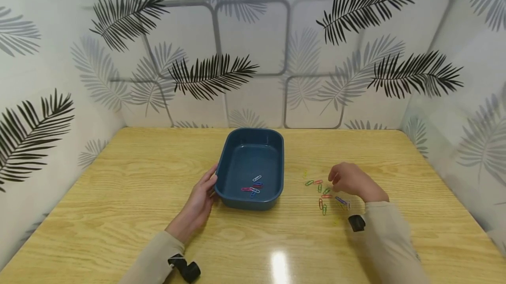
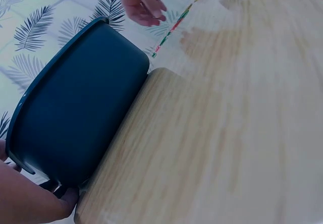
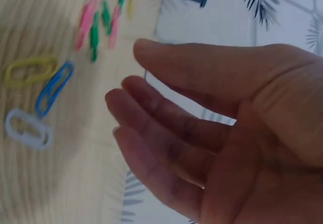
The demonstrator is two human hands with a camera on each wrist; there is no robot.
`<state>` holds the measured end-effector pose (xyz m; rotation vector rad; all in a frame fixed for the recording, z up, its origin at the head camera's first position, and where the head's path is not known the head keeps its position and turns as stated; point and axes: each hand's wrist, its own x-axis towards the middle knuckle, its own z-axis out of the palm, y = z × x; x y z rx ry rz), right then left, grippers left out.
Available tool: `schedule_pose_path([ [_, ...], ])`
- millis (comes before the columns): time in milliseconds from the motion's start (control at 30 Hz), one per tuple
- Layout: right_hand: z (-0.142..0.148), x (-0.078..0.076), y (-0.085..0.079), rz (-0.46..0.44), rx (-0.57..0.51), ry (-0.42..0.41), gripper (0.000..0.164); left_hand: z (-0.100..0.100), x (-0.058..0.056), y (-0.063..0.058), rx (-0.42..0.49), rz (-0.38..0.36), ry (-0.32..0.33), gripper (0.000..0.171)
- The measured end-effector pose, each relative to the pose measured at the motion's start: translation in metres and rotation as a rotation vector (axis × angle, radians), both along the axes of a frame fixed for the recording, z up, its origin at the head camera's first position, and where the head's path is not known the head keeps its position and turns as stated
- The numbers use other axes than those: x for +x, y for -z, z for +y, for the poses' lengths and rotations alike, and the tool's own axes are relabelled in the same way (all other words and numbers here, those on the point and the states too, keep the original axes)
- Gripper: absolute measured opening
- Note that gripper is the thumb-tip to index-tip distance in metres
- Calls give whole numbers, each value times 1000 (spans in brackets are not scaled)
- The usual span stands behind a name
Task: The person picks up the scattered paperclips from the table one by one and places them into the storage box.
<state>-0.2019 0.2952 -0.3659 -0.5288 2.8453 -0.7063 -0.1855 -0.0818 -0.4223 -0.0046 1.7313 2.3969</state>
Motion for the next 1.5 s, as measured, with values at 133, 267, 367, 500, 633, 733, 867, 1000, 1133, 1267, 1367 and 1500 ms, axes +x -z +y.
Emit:
schedule_pose_path([
  [133, 12, -1, 4, -60, 48, 34, 18, 1, 0, 0, -4, 0, 3, 50],
  [267, 15, 0, 3, -137, 86, 67, 22, 1, -1, 0, -4, 0, 4, 51],
  [367, 14, 0, 4, -174, 104, 86, 25, 2, -2, -1, -4, 2, 5, 51],
  [500, 13, 0, 8, -169, 127, 88, 24, 2, -2, -1, -10, 4, 8, 51],
  [633, 11, -1, 10, -175, 122, 88, 20, 2, -2, 0, -14, 0, 9, 51],
  [733, 10, -1, 11, -176, 120, 86, 19, 2, -1, 1, -12, -2, 6, 51],
  [867, 8, -2, 11, -158, 127, 68, 16, 1, -1, 1, -12, -1, 10, 51],
  [1000, 7, -2, 11, -154, 106, 44, 13, 1, -1, 1, -11, -5, 11, 51],
  [1133, 6, -3, 11, -151, 101, 34, 8, 1, -1, 2, -10, -4, 7, 51],
  [1267, 7, -4, 11, -126, 115, 22, 9, 0, -1, 3, -14, -3, 4, 51],
  [1367, 7, -4, 13, -72, 116, 14, 9, 0, -1, 3, -12, -3, 3, 50],
  [1500, 6, -5, 14, 22, 100, 20, 8, 0, -2, 3, -7, -3, 1, 50],
])
